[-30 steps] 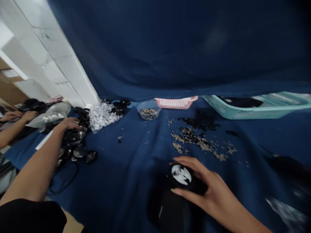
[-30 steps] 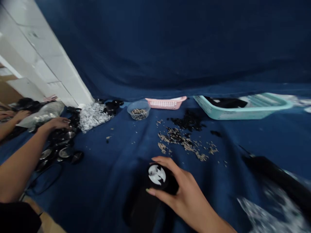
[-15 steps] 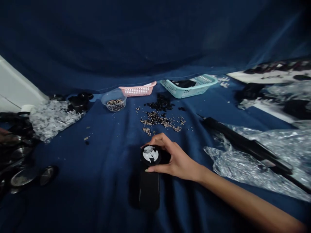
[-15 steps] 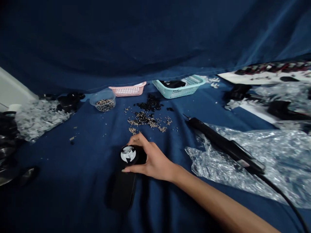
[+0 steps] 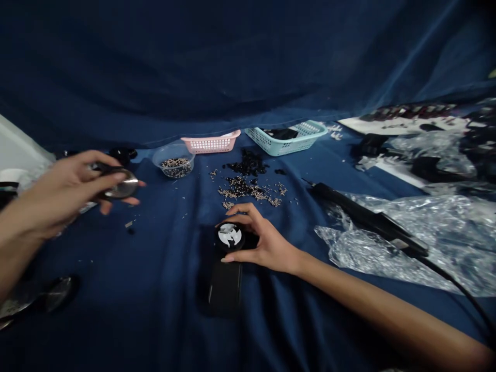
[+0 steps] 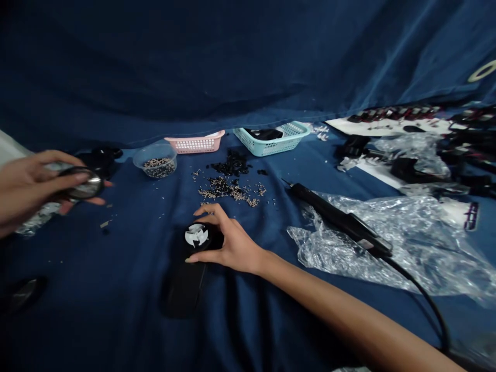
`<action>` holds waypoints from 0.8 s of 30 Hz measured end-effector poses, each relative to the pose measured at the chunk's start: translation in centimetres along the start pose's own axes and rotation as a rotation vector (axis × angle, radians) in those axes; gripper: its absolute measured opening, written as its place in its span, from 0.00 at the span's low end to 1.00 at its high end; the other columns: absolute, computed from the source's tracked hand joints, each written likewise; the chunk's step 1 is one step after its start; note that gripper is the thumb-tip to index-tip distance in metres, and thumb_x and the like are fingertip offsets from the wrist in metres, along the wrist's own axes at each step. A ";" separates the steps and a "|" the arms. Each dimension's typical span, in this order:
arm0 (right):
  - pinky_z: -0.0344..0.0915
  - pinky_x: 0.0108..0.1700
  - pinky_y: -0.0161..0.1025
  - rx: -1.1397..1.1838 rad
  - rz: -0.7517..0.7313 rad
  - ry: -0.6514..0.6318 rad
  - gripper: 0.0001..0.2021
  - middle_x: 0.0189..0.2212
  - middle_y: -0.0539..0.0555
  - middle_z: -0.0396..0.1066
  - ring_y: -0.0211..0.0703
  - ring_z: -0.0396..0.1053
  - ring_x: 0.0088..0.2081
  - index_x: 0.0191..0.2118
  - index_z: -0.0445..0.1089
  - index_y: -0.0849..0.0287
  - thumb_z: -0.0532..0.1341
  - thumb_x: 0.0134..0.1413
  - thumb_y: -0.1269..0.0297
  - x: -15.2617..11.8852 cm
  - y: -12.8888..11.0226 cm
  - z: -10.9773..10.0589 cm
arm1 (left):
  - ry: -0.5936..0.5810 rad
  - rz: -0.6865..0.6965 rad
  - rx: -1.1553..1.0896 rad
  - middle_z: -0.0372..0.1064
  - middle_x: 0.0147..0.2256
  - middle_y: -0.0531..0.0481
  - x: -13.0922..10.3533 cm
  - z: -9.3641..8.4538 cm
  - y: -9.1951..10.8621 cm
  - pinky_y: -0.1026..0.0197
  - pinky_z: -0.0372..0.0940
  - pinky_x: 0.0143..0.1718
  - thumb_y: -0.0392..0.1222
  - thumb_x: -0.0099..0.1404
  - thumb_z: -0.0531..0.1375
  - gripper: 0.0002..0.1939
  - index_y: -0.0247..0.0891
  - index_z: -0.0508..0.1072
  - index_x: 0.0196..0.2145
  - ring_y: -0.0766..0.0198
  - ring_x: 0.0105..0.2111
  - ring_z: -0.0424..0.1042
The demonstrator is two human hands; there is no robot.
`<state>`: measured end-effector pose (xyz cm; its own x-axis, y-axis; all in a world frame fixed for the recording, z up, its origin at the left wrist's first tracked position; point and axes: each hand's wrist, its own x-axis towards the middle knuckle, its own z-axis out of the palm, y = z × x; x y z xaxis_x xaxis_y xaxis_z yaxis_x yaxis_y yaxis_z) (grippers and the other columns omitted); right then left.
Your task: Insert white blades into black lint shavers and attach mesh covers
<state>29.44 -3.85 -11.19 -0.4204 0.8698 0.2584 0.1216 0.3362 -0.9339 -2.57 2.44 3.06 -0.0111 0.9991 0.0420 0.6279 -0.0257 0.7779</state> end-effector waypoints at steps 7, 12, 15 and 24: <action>0.72 0.56 0.47 -0.066 -0.046 -0.012 0.32 0.53 0.57 0.72 0.49 0.74 0.53 0.56 0.66 0.55 0.76 0.46 0.57 -0.4 -0.3 -0.4 | -0.215 0.234 0.121 0.81 0.33 0.51 -3.5 8.2 0.0 0.60 0.71 0.23 0.51 0.67 0.58 0.14 0.47 0.74 0.48 0.57 0.24 0.79; 0.72 0.56 0.47 -0.104 -0.052 -0.079 0.30 0.51 0.58 0.75 0.49 0.75 0.51 0.55 0.69 0.58 0.77 0.46 0.59 -0.2 -1.1 -1.0 | -0.077 0.600 0.550 0.79 0.51 0.44 -3.7 10.3 -5.0 0.49 0.72 0.53 0.40 0.71 0.48 0.21 0.40 0.76 0.53 0.52 0.50 0.78; 0.69 0.58 0.49 -0.138 -0.074 -0.122 0.27 0.53 0.59 0.74 0.50 0.73 0.54 0.54 0.70 0.58 0.75 0.50 0.59 0.2 -2.0 -1.9 | -0.184 0.614 0.709 0.74 0.57 0.41 -4.3 10.5 -5.4 0.40 0.68 0.57 0.43 0.69 0.50 0.22 0.38 0.76 0.54 0.46 0.60 0.70; 0.72 0.47 0.41 -0.452 -0.066 -0.429 0.16 0.44 0.54 0.75 0.43 0.75 0.42 0.47 0.77 0.58 0.73 0.52 0.63 3.8 -6.4 -5.3 | -0.664 0.186 0.119 0.52 0.71 0.40 -6.5 13.3 -1.7 0.42 0.51 0.70 0.61 0.60 0.63 0.48 0.38 0.53 0.70 0.47 0.70 0.53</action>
<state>31.86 -0.82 -2.90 -0.7523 0.6508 0.1023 0.4118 0.5858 -0.6981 6.82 -3.51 -6.87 0.5588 0.7895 -0.2538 0.6546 -0.2320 0.7195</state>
